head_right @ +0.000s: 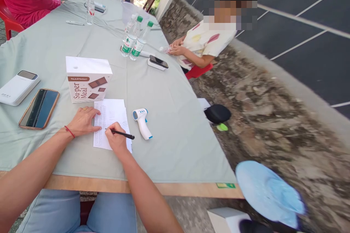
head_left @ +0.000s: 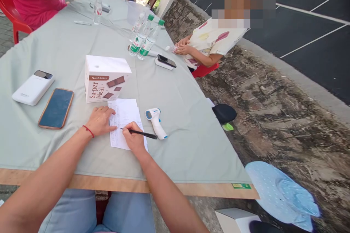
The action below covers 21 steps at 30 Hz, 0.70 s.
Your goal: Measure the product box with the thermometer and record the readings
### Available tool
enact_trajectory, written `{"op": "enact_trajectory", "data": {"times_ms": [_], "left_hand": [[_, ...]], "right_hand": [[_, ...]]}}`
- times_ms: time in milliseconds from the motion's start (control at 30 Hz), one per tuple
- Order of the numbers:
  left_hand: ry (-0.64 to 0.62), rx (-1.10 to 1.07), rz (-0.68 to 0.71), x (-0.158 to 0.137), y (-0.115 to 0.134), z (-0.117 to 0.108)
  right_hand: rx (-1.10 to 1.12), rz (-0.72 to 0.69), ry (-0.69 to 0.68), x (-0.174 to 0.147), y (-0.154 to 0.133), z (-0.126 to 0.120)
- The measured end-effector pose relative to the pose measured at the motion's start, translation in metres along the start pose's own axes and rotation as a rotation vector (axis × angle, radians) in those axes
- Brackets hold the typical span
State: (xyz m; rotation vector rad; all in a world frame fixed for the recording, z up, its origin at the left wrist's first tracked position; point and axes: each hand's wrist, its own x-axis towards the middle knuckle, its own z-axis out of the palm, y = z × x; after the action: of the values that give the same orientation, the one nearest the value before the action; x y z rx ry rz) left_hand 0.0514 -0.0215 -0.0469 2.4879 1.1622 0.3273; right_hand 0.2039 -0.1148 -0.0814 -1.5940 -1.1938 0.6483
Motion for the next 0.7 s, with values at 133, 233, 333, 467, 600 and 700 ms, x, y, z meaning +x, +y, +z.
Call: {"op": "enact_trajectory", "data": {"times_ms": [133, 233, 333, 467, 600, 700], "left_hand": [[0.01, -0.004, 0.005, -0.0002, 0.0002, -0.0002], [0.004, 0.003, -0.003, -0.0003, 0.0002, 0.0], [0.0, -0.002, -0.003, -0.0003, 0.0002, -0.0001], [-0.001, -0.004, 0.0, -0.0002, 0.0001, -0.0004], [0.0, -0.009, -0.003, 0.0, 0.0, -0.0007], [0.003, -0.014, -0.004, -0.0004, 0.0002, -0.0007]], "right_hand": [[-0.014, 0.014, -0.018, 0.0005, -0.0001, 0.0002], [-0.021, 0.01, -0.007, 0.0009, -0.0006, 0.0001], [-0.026, 0.001, -0.007, 0.001, -0.0008, -0.0004], [-0.024, -0.002, -0.004, 0.0009, 0.0003, -0.0009], [-0.011, 0.0, 0.019, 0.0, 0.001, -0.0002], [-0.03, 0.009, 0.025, -0.0007, -0.0004, 0.0007]]}}
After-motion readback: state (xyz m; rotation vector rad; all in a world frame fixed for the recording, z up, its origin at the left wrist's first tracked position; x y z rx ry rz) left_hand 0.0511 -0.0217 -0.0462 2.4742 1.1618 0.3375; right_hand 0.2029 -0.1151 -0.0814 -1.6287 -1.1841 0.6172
